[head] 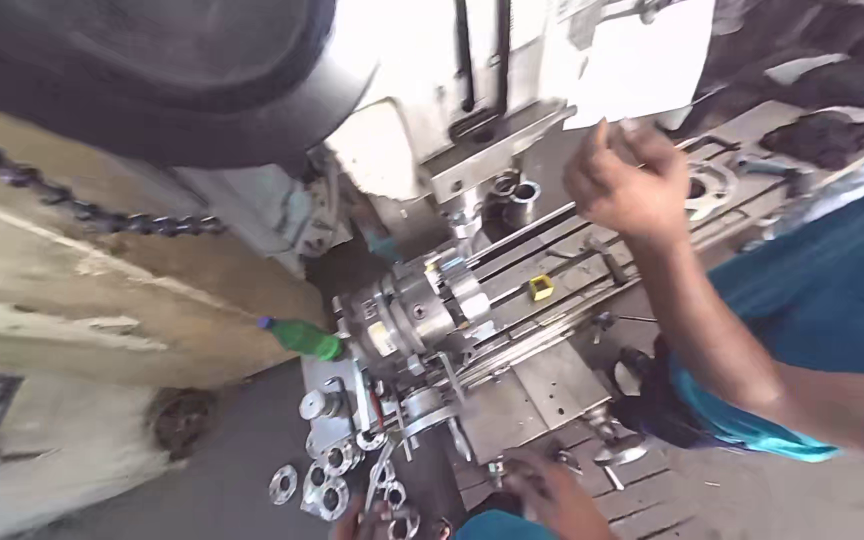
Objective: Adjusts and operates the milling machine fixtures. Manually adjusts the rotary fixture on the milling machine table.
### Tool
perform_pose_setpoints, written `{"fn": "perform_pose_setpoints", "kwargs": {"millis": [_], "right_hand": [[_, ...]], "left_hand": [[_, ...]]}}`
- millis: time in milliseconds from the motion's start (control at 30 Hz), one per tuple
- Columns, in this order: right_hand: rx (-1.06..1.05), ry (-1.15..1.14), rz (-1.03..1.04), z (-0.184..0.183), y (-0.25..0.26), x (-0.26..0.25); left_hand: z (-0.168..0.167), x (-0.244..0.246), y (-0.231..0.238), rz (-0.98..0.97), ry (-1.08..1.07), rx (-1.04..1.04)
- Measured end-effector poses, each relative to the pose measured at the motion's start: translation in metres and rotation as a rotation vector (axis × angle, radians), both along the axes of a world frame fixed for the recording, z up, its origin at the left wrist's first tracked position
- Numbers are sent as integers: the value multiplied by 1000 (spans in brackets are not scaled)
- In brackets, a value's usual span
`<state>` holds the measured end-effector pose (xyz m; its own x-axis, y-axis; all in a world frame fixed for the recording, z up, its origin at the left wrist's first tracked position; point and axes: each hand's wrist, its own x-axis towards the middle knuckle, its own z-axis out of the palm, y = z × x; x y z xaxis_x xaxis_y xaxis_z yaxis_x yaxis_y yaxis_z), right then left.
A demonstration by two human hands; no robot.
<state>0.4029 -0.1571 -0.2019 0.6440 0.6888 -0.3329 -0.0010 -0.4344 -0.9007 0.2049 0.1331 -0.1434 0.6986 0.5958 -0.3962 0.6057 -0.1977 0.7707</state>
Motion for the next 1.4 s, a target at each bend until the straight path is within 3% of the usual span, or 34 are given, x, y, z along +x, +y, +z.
{"fn": "perform_pose_setpoints", "kwargs": {"millis": [100,200,533,700,833,933,1133,1400], "right_hand": [[-84,39,-131,-18,-22,-2],[-178,53,-173,-36,-36,-3],[-263,0,-177,-52,-64,-9],[-285,54,-263,-59,-79,-14],[-335,86,-272,-59,-85,-9],[-349,106,-263,-59,-88,-13],[-378,88,-221,-59,-101,-14],[-414,93,-172,-67,-132,-5]], "left_hand": [[5,11,23,446,-206,-156],[-10,49,57,586,-238,-110],[-40,127,132,634,-306,-275],[-68,142,127,523,-194,-4],[-103,148,131,465,15,347],[-108,156,126,381,161,522],[-104,172,110,362,298,593],[-121,173,106,392,217,522]]}}
